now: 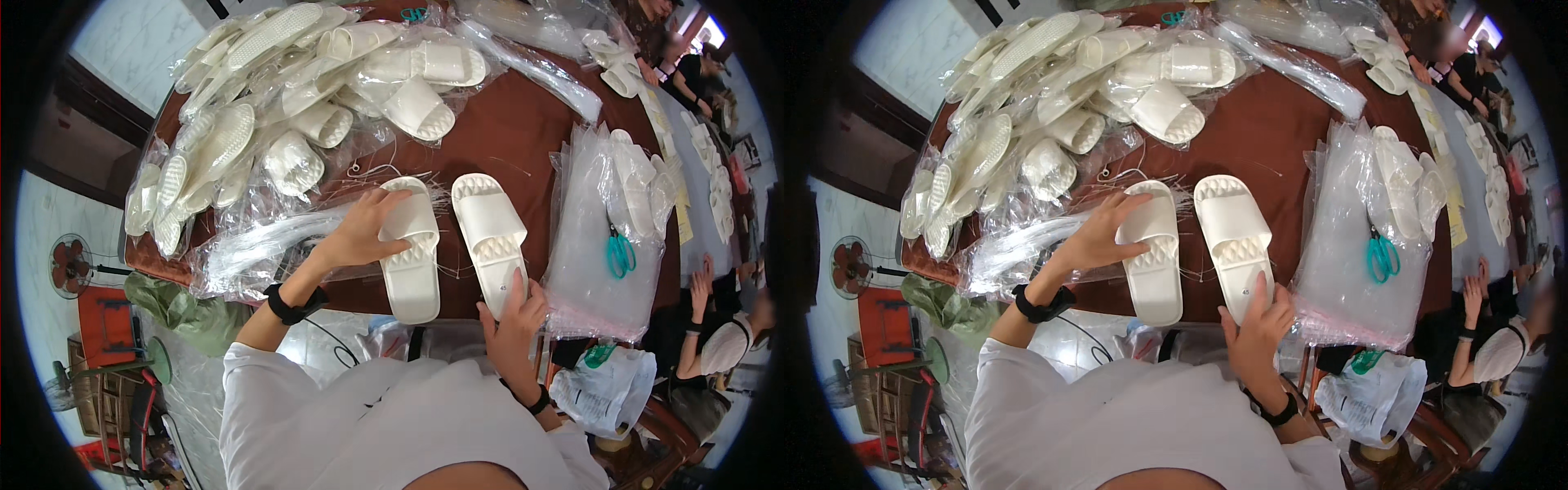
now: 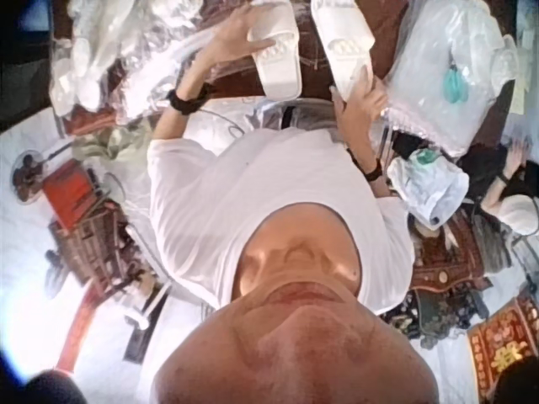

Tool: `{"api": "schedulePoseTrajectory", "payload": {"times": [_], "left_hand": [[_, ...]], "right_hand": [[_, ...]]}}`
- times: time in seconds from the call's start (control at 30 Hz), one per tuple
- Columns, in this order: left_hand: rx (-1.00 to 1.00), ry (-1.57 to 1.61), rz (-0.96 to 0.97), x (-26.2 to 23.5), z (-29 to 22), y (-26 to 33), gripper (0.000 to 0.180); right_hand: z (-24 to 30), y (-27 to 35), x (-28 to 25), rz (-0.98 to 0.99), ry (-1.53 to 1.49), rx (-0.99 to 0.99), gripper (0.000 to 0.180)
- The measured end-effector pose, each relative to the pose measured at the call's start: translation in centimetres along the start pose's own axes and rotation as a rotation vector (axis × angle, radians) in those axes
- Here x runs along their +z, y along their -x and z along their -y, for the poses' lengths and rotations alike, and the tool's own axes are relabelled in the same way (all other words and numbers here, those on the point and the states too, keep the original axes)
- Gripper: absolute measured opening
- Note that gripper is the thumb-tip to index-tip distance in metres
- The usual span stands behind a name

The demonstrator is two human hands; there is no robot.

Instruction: Pairing white slippers using plastic ties and placing them into individual plastic bags.

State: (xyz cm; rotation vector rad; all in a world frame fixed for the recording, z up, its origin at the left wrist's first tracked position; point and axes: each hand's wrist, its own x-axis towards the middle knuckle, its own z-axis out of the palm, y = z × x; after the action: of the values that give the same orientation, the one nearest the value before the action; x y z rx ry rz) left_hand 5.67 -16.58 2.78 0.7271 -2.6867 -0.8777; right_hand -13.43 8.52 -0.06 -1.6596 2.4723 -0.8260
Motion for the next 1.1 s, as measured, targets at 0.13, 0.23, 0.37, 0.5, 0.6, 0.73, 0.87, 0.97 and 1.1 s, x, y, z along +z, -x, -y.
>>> {"api": "schedulePoseTrajectory", "payload": {"times": [0.13, 0.23, 0.37, 0.5, 0.6, 0.73, 0.87, 0.97, 1.1], "left_hand": [[-0.059, -0.080, 0.054, -0.2, -0.6, -0.5, 0.083], [-0.060, -0.050, 0.062, -0.4, -0.6, -0.9, 0.085], [-0.057, 0.003, 0.081, -0.1, -0.2, -1.1, 0.083], [0.036, 0.015, 0.036, 0.2, 0.0, -1.1, 0.079], [0.025, 0.071, 0.025, 0.0, -0.7, -1.3, 0.077], [-0.020, 0.140, -0.011, -0.8, -2.0, -1.3, 0.072], [-0.036, 0.192, -0.078, -1.0, -1.8, -0.3, 0.067], [-0.040, 0.221, -0.127, -1.1, -1.5, 0.2, 0.063], [-0.035, 0.275, -0.185, -0.5, -1.5, 0.4, 0.057]], "right_hand": [[0.1, 0.5, 0.7, 0.054, 0.073, 0.028, 0.077], [0.4, 0.5, 0.4, 0.076, 0.075, 0.031, 0.078], [0.8, 0.9, -0.7, 0.178, -0.010, -0.006, 0.077], [-0.1, -0.7, -2.5, 0.163, -0.062, -0.016, 0.060], [-0.8, -3.1, -5.2, 0.117, -0.285, -0.045, 0.021], [-1.0, -7.1, -9.8, 0.198, -0.398, 0.007, 0.010], [-2.1, -11.5, -11.7, 0.235, -0.277, -0.120, 0.013], [-2.6, -15.7, -9.6, 0.204, -0.231, -0.213, 0.012], [-7.7, -20.8, -2.2, 0.099, -0.074, -0.249, 0.017]]}}
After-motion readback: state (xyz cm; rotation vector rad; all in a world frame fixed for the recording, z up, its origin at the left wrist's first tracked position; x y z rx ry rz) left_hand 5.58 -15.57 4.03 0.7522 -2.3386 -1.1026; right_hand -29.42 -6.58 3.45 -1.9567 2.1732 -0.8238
